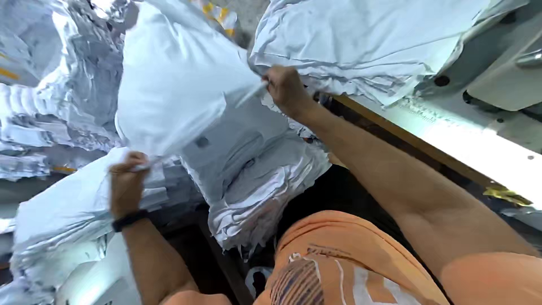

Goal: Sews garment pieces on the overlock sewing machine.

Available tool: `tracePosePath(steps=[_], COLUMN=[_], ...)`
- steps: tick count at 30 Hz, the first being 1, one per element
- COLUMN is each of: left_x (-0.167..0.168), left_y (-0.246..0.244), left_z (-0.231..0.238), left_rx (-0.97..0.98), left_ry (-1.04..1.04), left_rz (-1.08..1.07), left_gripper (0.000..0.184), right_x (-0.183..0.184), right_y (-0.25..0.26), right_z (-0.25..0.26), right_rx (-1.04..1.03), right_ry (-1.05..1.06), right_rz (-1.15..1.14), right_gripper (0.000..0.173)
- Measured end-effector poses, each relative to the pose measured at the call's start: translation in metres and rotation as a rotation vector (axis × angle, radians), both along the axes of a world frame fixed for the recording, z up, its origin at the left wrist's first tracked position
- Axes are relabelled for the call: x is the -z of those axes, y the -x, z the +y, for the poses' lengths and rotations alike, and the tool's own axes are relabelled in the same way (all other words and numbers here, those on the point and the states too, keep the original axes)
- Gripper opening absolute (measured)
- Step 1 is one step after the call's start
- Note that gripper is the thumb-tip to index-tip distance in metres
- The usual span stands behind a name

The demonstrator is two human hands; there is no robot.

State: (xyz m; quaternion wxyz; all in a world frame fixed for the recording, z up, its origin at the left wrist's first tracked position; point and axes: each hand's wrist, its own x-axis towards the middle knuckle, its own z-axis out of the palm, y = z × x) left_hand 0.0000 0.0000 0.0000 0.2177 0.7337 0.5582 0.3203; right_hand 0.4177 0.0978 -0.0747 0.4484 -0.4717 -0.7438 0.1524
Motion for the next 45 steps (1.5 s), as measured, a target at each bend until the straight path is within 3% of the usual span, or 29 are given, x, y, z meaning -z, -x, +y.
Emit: tracePosePath(steps=[2,4,5,8,11,14,16,19,23,30,32,36,39,42,45], left_x=[0.04,0.047,0.041,0.007,-0.009,0.006,0.024,0.044,0.075,0.078,0.077,0.082,0.055,0.035,0.026], left_y=[-0.011,-0.04,-0.058,-0.12,-0.214,-0.317,-0.375,-0.451,-0.526,-0.559,-0.565,-0.574,-0.56,-0.535,-0.535], left_z=[-0.011,-0.003,0.003,0.026,0.055,0.077,0.088,0.095,0.106,0.107,0.117,0.148,0.153,0.167,0.186], left_rx=[0.016,0.072,0.075,0.112,0.407,0.769,0.932,1.003,0.935,0.824,0.768,0.787,0.912,1.109,1.056], left_ry=[0.439,0.89,0.946,0.61,0.27,0.068,-0.064,-0.139,-0.243,-0.327,-0.281,-0.151,-0.066,0.206,0.338], left_rz=[0.195,0.402,0.453,0.449,0.214,0.139,0.187,0.176,0.137,0.337,0.364,0.379,0.322,0.563,0.613], left_gripper=[0.008,0.02,0.022,0.015,0.012,0.016,0.017,0.017,0.022,0.047,0.046,0.028,0.025,0.022,0.029], right_x=[0.046,0.078,0.088,0.074,0.043,0.05,0.06,0.091,0.095,0.098,0.095,0.098,0.1,0.103,0.1], right_y=[0.001,-0.008,-0.017,-0.055,-0.104,-0.161,-0.197,-0.222,-0.215,-0.217,-0.216,-0.217,-0.218,-0.217,-0.215], right_z=[-0.004,-0.015,-0.022,-0.051,-0.09,-0.13,-0.155,-0.184,-0.181,-0.173,-0.172,-0.171,-0.171,-0.172,-0.164], right_rx=[-0.066,-0.118,-0.131,-0.126,0.041,0.405,0.64,0.899,0.961,0.969,0.96,0.974,0.973,0.978,0.96], right_ry=[0.22,0.452,0.536,0.673,0.555,0.295,0.355,0.284,0.261,0.252,0.274,0.24,0.236,0.218,0.119], right_rz=[-0.106,-0.221,-0.257,-0.303,-0.245,-0.187,-0.173,-0.261,-0.35,-0.361,-0.337,-0.345,-0.341,-0.339,-0.203], right_gripper=[0.02,0.02,0.02,0.021,0.022,0.009,0.012,0.012,0.011,0.008,0.01,0.016,0.012,0.009,0.008])
